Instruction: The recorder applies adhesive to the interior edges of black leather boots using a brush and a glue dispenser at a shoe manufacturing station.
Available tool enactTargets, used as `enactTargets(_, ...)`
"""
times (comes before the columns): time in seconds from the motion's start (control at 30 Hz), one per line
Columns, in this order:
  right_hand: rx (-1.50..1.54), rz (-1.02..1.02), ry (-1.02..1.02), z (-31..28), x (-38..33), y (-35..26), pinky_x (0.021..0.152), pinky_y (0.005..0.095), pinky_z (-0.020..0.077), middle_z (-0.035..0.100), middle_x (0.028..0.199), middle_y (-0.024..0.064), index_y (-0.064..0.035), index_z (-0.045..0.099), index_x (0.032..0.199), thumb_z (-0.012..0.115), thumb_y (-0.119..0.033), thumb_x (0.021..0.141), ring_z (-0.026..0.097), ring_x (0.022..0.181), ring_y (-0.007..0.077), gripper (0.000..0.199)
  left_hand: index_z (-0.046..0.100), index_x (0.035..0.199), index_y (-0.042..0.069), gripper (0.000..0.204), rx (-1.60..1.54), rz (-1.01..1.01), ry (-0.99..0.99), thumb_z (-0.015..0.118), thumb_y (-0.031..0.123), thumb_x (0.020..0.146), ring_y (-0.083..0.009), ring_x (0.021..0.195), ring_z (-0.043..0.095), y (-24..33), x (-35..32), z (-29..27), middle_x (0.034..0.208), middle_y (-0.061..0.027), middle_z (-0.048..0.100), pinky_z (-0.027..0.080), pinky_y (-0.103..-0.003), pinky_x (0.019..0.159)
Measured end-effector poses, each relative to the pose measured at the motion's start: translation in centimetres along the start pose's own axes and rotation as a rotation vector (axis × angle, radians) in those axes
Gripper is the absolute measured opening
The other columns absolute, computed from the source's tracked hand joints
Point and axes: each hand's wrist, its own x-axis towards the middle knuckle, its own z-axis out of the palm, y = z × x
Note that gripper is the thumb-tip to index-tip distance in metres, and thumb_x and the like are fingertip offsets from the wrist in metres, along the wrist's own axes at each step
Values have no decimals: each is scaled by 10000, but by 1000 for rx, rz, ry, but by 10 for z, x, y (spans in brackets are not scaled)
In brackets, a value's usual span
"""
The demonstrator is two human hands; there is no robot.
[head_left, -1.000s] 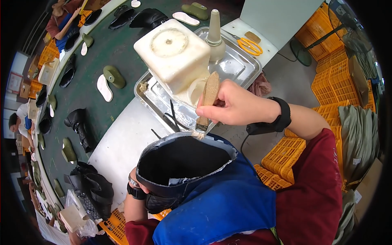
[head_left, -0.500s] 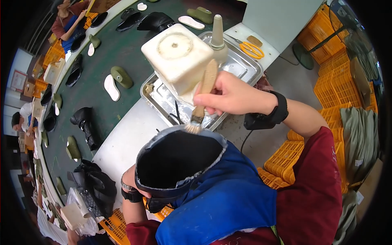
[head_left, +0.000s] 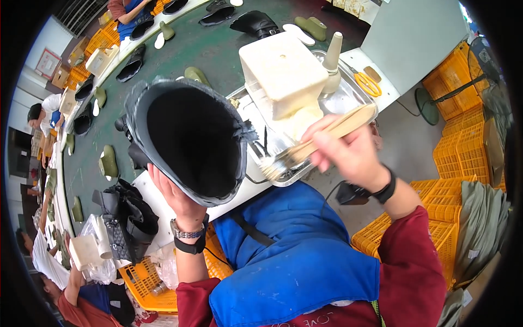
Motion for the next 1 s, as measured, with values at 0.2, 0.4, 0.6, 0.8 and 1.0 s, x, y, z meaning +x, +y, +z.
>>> enactTargets(0.2, 151, 32, -127, 39, 0, 35, 486, 191, 431, 586, 681, 0, 0, 610, 907, 589, -141, 890, 542, 578, 40, 144, 429, 1242, 103, 517, 196, 187, 87, 629, 161, 769, -359, 1202, 423, 15, -4, 7, 1287, -171, 443, 227, -578, 1047)
enactTargets(0.4, -210, -238, -137, 29, 11, 49, 495, 232, 433, 618, 675, 52, 5, 634, 836, 630, -95, 831, 551, 535, 94, 100, 457, 1206, 78, 516, 90, 84, 86, 644, 94, 725, -373, 1159, 463, 24, -2, 9, 1247, -180, 477, 255, -556, 1038)
enactTargets(0.6, -410, -500, 11, 25, 20, 49, 534, 278, 469, 653, 733, 104, -9, 657, 829, 652, -67, 792, 620, 582, 168, 69, 454, 1235, 68, 656, 81, 102, 20, 680, -9, 624, -355, 1149, 479, 29, 0, 8, 1245, -149, 497, 272, -525, 1031)
enactTargets(0.8, -322, -408, 97, 11, 26, 49, 511, 208, 435, 608, 724, 28, 10, 630, 907, 583, -105, 884, 561, 593, 74, 126, 434, 1281, 47, 774, 32, 0, -84, 710, -23, 561, -339, 1171, 458, 35, 2, 5, 1245, -150, 489, 244, -514, 1042)
enactTargets(1.0, -16, -106, 143, 4, 32, 53, 514, 205, 442, 596, 691, 36, 23, 624, 930, 549, -165, 917, 535, 575, 59, 202, 405, 1291, 1, 846, 15, -18, -185, 762, -4, 525, -366, 1175, 443, 42, 1, -1, 1248, -190, 468, 258, -518, 1051)
